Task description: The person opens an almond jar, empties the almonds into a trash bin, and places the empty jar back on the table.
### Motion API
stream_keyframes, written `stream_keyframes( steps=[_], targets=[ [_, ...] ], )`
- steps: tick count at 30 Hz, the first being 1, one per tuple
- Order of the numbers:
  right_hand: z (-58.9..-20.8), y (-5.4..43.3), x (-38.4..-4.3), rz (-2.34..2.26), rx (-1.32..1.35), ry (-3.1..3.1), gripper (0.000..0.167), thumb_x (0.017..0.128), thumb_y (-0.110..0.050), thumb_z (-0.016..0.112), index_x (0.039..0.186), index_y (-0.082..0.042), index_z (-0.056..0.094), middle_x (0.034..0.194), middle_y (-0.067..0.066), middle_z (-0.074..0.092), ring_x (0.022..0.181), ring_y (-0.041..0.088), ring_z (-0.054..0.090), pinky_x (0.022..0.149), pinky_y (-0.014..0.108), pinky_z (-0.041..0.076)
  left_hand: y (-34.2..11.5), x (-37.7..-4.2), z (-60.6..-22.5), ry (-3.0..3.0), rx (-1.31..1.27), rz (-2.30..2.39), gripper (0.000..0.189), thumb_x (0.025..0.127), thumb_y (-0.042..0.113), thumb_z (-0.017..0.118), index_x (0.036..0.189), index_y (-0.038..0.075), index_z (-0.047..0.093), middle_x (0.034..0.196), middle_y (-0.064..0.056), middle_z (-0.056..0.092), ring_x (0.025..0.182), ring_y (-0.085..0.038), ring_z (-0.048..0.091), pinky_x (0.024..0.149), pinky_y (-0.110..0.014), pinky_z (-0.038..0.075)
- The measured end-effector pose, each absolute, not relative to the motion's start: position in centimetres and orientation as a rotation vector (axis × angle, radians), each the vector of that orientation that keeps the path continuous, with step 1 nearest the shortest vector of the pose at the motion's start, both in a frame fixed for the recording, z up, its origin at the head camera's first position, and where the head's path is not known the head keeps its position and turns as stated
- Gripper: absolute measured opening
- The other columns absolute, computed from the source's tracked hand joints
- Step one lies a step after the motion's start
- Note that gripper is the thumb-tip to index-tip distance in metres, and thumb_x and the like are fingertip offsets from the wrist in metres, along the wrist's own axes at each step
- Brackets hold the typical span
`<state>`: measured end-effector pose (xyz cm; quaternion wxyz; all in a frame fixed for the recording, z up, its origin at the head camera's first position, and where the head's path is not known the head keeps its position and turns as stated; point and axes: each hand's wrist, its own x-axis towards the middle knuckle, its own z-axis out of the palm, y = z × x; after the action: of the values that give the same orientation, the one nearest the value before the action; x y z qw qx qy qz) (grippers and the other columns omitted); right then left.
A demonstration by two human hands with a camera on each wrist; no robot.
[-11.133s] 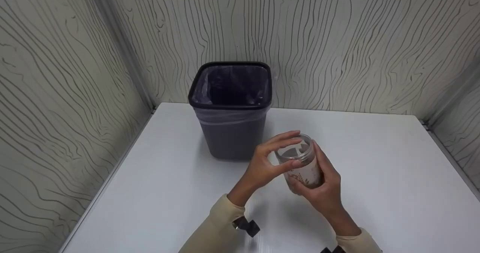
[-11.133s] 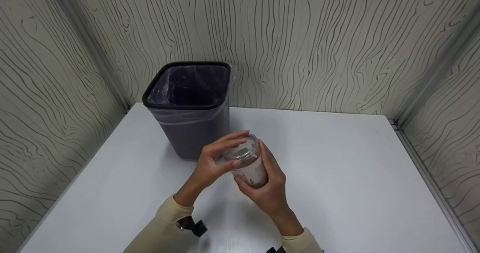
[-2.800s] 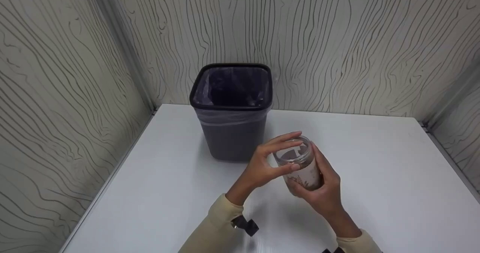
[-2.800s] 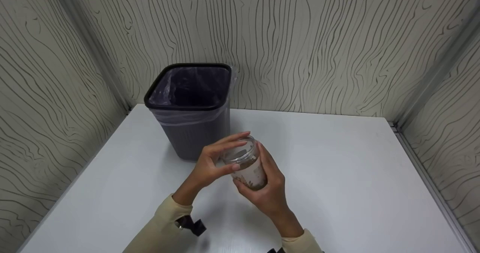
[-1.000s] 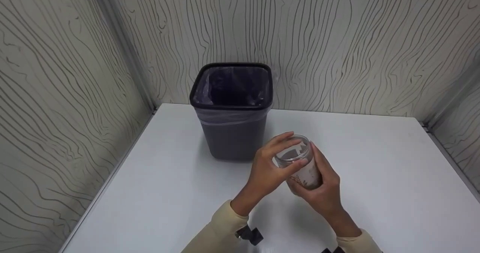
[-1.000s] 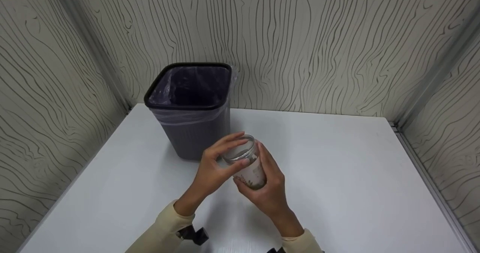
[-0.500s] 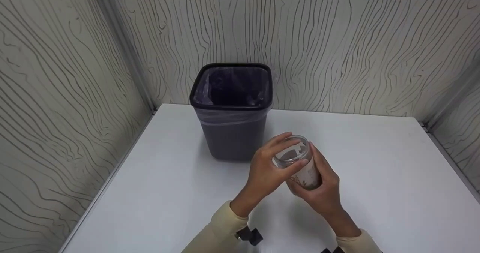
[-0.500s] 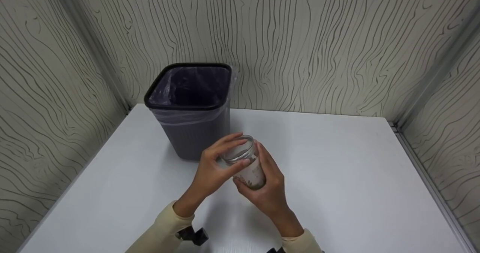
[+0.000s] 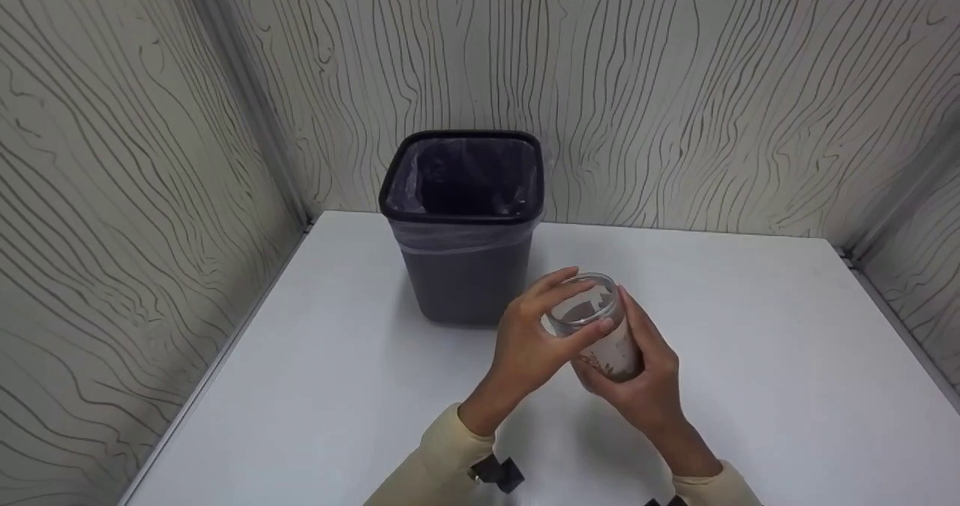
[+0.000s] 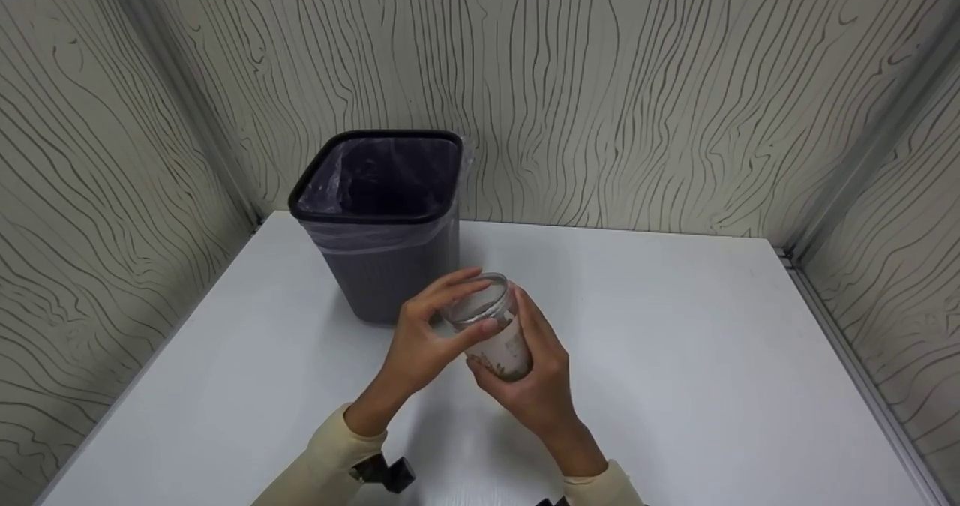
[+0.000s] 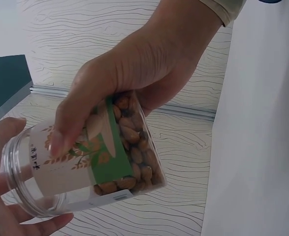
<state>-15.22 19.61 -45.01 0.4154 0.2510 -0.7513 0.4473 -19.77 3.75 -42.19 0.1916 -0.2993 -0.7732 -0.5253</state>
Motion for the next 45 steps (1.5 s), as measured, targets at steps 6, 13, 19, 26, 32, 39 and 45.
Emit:
stream_keyframes(
  steps=[6,13,19,26,32,39,45],
  targets=[
    [-45.0,19.7,-15.2,1.138,0.627,-1.883,0.097,0.054,0.008,0.087,0.141,0.018,0.044,0.135,0.036,0.055,0.122,0.01,0.056,0.103,0.018,0.044,3.5,-20.0,-42.2,-2.14,-0.882,-1.525,0.051,0.087,0.045,0.08,0.132,0.023,0.069,0.144,0.002,0.058,0.133,-0.014,0.054,0.106,-0.048,0.046],
    [-44.7,19.8,-15.1,1.161,0.615,-1.88,0.097,0.056,0.008,0.086,0.143,0.018,0.043,0.135,0.036,0.055,0.119,0.01,0.057,0.1,0.017,0.044,3.0,-21.0,-42.2,-2.051,-1.095,-1.556,0.051,0.089,0.035,0.079,0.137,0.024,0.066,0.151,0.005,0.052,0.14,-0.013,0.045,0.114,-0.067,0.023],
    [-44.5,19.6,-14.9,1.186,0.607,-1.886,0.097,0.056,0.011,0.085,0.143,0.019,0.042,0.134,0.037,0.055,0.12,0.009,0.057,0.101,0.017,0.044,2.7,-21.8,-42.7,-2.009,-1.258,-1.575,0.048,0.091,0.028,0.077,0.137,0.018,0.066,0.154,0.004,0.049,0.144,-0.015,0.042,0.115,-0.071,0.015],
    [-44.5,19.6,-14.9,1.18,0.625,-1.877,0.097,0.056,0.01,0.085,0.143,0.018,0.042,0.134,0.036,0.055,0.118,0.011,0.058,0.099,0.017,0.045,2.8,-22.1,-42.9,-1.96,-1.324,-1.587,0.042,0.094,0.024,0.075,0.133,0.011,0.068,0.152,-0.002,0.052,0.143,-0.019,0.044,0.118,-0.059,0.026],
    [-44.6,19.6,-15.0,1.176,0.624,-1.874,0.097,0.057,0.009,0.085,0.143,0.018,0.042,0.136,0.036,0.054,0.119,0.011,0.057,0.1,0.017,0.045,2.9,-22.1,-42.8,-1.925,-1.353,-1.613,0.039,0.094,0.019,0.074,0.13,0.007,0.069,0.148,-0.007,0.055,0.142,-0.023,0.045,0.117,-0.045,0.035],
    [-44.7,19.6,-15.0,1.16,0.612,-1.883,0.096,0.058,0.008,0.085,0.144,0.017,0.042,0.136,0.035,0.055,0.12,0.01,0.057,0.1,0.017,0.045,2.9,-22.1,-42.9,-1.931,-1.345,-1.603,0.037,0.095,0.019,0.074,0.129,0.007,0.07,0.146,-0.006,0.057,0.142,-0.022,0.045,0.116,-0.045,0.036],
    [-44.6,19.6,-14.8,1.184,0.621,-1.892,0.096,0.057,0.011,0.084,0.143,0.018,0.041,0.135,0.037,0.054,0.118,0.01,0.057,0.098,0.016,0.045,3.0,-22.1,-42.8,-1.903,-1.348,-1.622,0.037,0.094,0.018,0.075,0.128,0.006,0.07,0.144,-0.009,0.058,0.138,-0.023,0.049,0.112,-0.043,0.041]
  ],
)
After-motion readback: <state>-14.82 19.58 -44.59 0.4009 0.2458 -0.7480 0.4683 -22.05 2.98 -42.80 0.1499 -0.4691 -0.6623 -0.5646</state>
